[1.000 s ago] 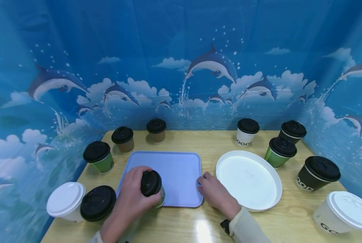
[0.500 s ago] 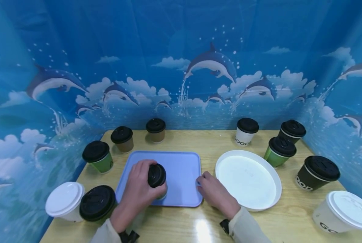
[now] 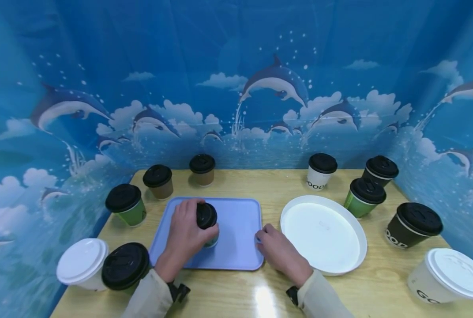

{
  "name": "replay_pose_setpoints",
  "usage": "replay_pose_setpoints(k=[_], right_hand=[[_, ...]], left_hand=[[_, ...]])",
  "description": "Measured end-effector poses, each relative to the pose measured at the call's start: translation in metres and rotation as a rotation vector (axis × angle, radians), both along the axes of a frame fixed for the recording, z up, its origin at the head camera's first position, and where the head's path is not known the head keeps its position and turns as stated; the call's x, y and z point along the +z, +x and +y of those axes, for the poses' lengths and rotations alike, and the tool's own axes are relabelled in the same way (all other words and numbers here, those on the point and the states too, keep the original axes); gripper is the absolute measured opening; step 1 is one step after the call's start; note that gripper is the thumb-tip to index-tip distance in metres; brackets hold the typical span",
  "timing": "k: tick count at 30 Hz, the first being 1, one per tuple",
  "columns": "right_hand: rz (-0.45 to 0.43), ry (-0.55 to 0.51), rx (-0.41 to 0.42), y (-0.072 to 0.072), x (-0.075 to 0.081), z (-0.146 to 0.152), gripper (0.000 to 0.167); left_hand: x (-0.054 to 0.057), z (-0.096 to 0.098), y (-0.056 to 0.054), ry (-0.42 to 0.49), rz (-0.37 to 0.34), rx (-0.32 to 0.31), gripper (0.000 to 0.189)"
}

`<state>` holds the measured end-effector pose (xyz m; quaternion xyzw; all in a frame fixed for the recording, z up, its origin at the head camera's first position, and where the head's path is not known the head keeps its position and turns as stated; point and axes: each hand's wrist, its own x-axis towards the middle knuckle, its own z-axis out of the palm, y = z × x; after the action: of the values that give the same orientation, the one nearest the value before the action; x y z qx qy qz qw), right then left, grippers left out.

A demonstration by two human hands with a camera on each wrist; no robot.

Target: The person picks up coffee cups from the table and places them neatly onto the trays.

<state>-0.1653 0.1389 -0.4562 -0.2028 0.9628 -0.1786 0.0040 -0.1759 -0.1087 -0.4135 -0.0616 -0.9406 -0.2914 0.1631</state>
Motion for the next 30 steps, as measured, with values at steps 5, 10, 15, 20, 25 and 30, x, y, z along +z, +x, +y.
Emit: replay_pose_setpoints(k=[5, 10, 15, 20, 25, 30], right_hand=[[-0.006, -0.003, -0.001, 0.000, 0.002, 0.000, 0.021], [-0.019, -0.011, 0.000, 0.000, 0.003, 0.000, 0.022], [-0.022, -0.013, 0.005, 0.000, 0.003, 0.001, 0.022], [-0.024, -0.013, 0.000, 0.000, 0.002, 0.001, 0.023], [-0.019, -0.010, -0.003, 0.001, 0.002, 0.001, 0.023], [-0.022, -0.024, 0.002, 0.001, 0.002, 0.000, 0.023]], left_hand=[[0.000, -0.002, -0.011, 0.005, -0.006, 0.014, 0.069], [-0.001, -0.006, -0.017, 0.034, 0.001, 0.033, 0.068], [-0.001, -0.010, -0.019, 0.060, 0.008, 0.068, 0.070], [0.001, -0.015, -0.019, 0.063, 0.018, 0.096, 0.070], [0.006, -0.019, -0.021, 0.052, 0.023, 0.122, 0.072], [0.009, -0.020, -0.023, 0.055, 0.028, 0.142, 0.071]])
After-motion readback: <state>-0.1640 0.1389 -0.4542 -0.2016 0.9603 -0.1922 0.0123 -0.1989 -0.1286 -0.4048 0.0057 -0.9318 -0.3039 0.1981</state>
